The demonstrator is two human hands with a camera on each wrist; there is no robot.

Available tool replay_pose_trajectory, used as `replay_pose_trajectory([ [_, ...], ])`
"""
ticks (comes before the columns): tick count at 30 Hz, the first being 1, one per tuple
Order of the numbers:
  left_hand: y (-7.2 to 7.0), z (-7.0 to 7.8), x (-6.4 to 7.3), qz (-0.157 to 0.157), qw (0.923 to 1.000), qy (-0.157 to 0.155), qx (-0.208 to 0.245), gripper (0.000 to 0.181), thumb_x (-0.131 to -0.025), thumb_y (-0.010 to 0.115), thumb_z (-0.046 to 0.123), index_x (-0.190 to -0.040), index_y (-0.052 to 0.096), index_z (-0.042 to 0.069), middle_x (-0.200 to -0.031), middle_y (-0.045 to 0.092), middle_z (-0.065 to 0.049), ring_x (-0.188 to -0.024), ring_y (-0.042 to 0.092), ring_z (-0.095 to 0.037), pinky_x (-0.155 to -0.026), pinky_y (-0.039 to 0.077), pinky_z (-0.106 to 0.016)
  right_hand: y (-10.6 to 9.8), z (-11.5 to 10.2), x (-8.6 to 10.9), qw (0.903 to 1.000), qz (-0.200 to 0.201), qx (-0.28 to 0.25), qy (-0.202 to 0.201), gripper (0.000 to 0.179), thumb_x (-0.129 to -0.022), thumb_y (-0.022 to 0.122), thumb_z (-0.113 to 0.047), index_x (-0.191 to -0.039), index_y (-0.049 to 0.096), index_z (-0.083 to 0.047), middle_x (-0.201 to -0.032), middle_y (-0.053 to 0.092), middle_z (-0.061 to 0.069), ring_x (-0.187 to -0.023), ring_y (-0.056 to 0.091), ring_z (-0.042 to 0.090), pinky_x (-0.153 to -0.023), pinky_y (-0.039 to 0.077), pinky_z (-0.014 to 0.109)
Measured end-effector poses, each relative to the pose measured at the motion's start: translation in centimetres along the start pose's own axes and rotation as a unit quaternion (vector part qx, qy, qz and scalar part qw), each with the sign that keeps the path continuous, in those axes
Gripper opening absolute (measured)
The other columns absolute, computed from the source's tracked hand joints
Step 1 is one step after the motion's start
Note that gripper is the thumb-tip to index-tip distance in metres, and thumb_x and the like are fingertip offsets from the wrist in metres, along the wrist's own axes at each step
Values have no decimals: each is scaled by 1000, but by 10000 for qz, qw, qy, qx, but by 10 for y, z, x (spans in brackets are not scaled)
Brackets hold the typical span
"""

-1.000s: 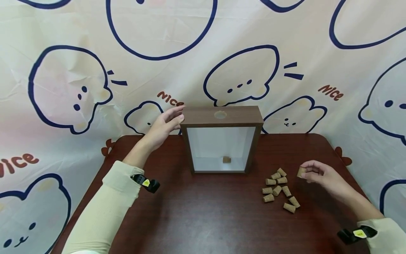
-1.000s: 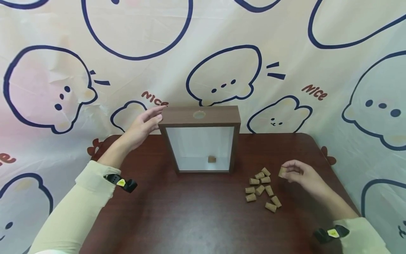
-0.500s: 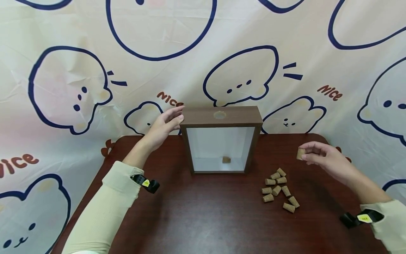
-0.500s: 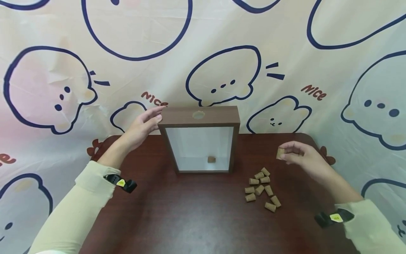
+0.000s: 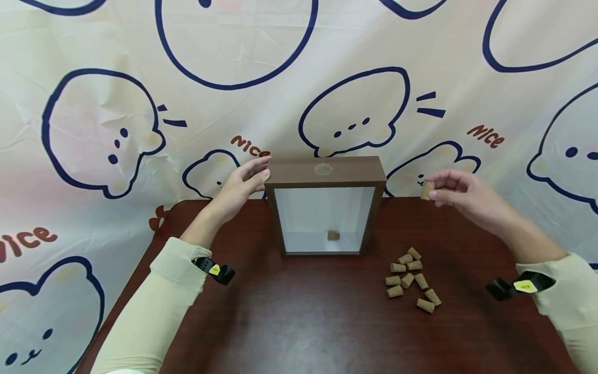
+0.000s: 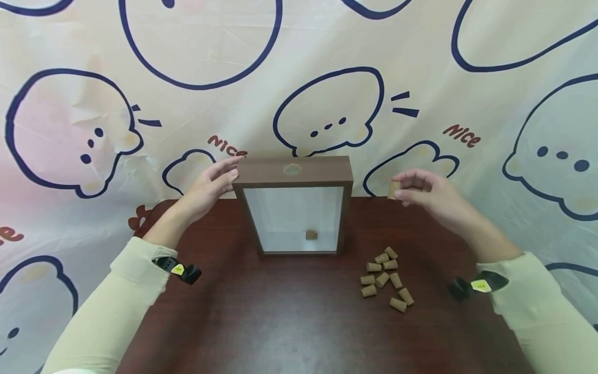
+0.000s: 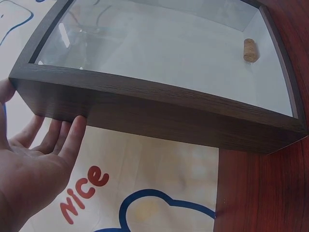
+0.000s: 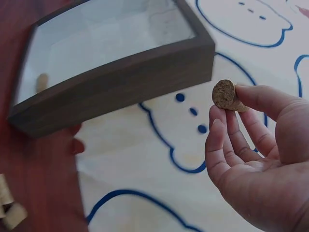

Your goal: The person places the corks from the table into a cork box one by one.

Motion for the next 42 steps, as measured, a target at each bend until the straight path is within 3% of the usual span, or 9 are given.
replay_pose_trajectory([
  [5,0,-1,0,20,10000,-13,-8,56,-107,52,30,-158,37,12,-160,37,-7,-141,41,-26,-114,38,-49,6,-31,-16,9994,168,281,-138,26,-100,60,2,-122,67,-12,-103,67,2,-85,61,16,-74,55,22],
  [11,0,0,0,-4,10000,-1,16,56,-107,52,30,-158,36,12,-160,37,-7,-141,41,-26,-114,38,-49,20,-60,-32,9962,341,797,74,24,-101,62,-9,-125,65,-16,-108,66,1,-94,61,19,-80,54,21],
  [19,0,0,0,-30,10000,49,32,59,-107,52,29,-159,33,8,-161,35,-8,-143,39,-27,-114,38,-51,45,-83,-54,9972,130,735,-30,27,-101,64,-11,-128,61,-8,-113,64,4,-102,60,21,-84,54,22],
  [27,0,0,0,-31,10000,55,33,59,-107,52,29,-159,34,8,-161,35,-9,-143,39,-27,-114,38,-51,68,-90,-73,9981,-82,604,-30,40,-101,65,-16,-139,61,-8,-114,65,4,-101,60,22,-90,53,23],
  [35,1,-1,-2,-58,10000,55,37,58,-107,52,29,-158,34,8,-160,36,-8,-142,40,-27,-114,38,-50,79,-86,-82,9967,-53,771,248,38,-99,69,-19,-136,65,-10,-120,64,5,-111,56,24,-92,49,28],
  [42,0,1,0,-18,10000,27,13,57,-107,52,28,-158,35,9,-160,36,-9,-142,40,-28,-114,38,-51,92,-85,-93,9976,-43,690,99,40,-97,72,-16,-135,65,-7,-123,67,7,-112,60,22,-91,51,27],
])
Point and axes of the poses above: each hand's wrist, its own x-axis away from the middle knuckle, its own y-axis out of the palm, z = x × y, the point moved 1 cm from there along -x, towards the middle knuckle
